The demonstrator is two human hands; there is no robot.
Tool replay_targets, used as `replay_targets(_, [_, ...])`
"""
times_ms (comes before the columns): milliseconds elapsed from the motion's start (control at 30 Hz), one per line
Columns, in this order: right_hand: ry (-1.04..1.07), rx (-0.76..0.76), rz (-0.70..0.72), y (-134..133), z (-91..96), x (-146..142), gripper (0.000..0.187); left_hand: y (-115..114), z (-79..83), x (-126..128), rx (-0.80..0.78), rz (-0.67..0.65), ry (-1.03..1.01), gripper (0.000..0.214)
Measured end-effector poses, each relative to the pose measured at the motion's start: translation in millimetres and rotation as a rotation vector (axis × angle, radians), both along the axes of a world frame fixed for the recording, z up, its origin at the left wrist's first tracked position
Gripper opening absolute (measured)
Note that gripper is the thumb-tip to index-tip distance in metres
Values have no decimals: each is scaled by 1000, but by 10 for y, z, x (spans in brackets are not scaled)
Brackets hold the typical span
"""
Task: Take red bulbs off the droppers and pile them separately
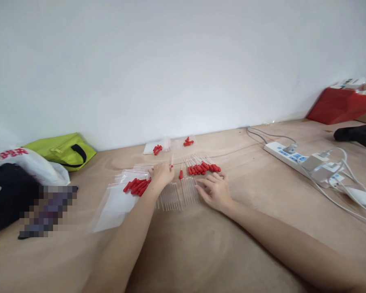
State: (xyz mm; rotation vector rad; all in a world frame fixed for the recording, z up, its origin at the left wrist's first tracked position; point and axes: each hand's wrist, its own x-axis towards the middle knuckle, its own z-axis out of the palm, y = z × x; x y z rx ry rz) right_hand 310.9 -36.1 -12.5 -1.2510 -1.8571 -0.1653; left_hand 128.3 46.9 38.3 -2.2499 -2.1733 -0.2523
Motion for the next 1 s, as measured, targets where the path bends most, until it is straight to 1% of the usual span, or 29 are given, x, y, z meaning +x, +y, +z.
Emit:
replay_targets(33, [34, 2, -10, 18, -19, 74, 20, -107, -1, -52, 54, -27, -5, 21])
replay_targets(100, [97, 3, 16, 45, -39, 189, 27, -352, -44, -169, 262, -211, -60, 17])
replay_targets(200, [117, 33, 140, 50, -27, 257, 54, -698, -189, -326, 467, -472, -125, 14])
replay_targets(267, [28, 66, 229, 29, -8, 247, 62, -856, -283, -384, 569, -558, -174, 12])
replay_targets(300, [-34, 82, 262, 15, -2, 231, 61, -907, -317, -394, 603, -580, -196, 12])
replay_targets(367, [-143, 101, 287, -11, -1, 191, 52, -959, -352, -385, 650, -605, -229, 11])
replay_targets(467, [-185, 108, 252, -28, -23, 129, 32, -959, -355, -336, 690, -657, -254, 10])
replay_targets(567, [-185, 106, 250, -20, -48, 85, 20, -937, -360, -299, 685, -721, -261, 5])
replay_targets(600, [-194, 104, 261, -17, -53, 77, 18, -932, -366, -294, 677, -730, -255, 4])
replay_targets(733, [-208, 90, 299, -25, -55, 75, 18, -924, -384, -287, 649, -725, -214, 14])
replay_targets(867, [-199, 106, 329, -64, -42, 95, 19, -955, -365, -285, 577, -729, -235, 17])
replay_targets(1000, [-195, 133, 357, -87, -30, 111, 18, -993, -344, -293, 547, -758, -250, 19])
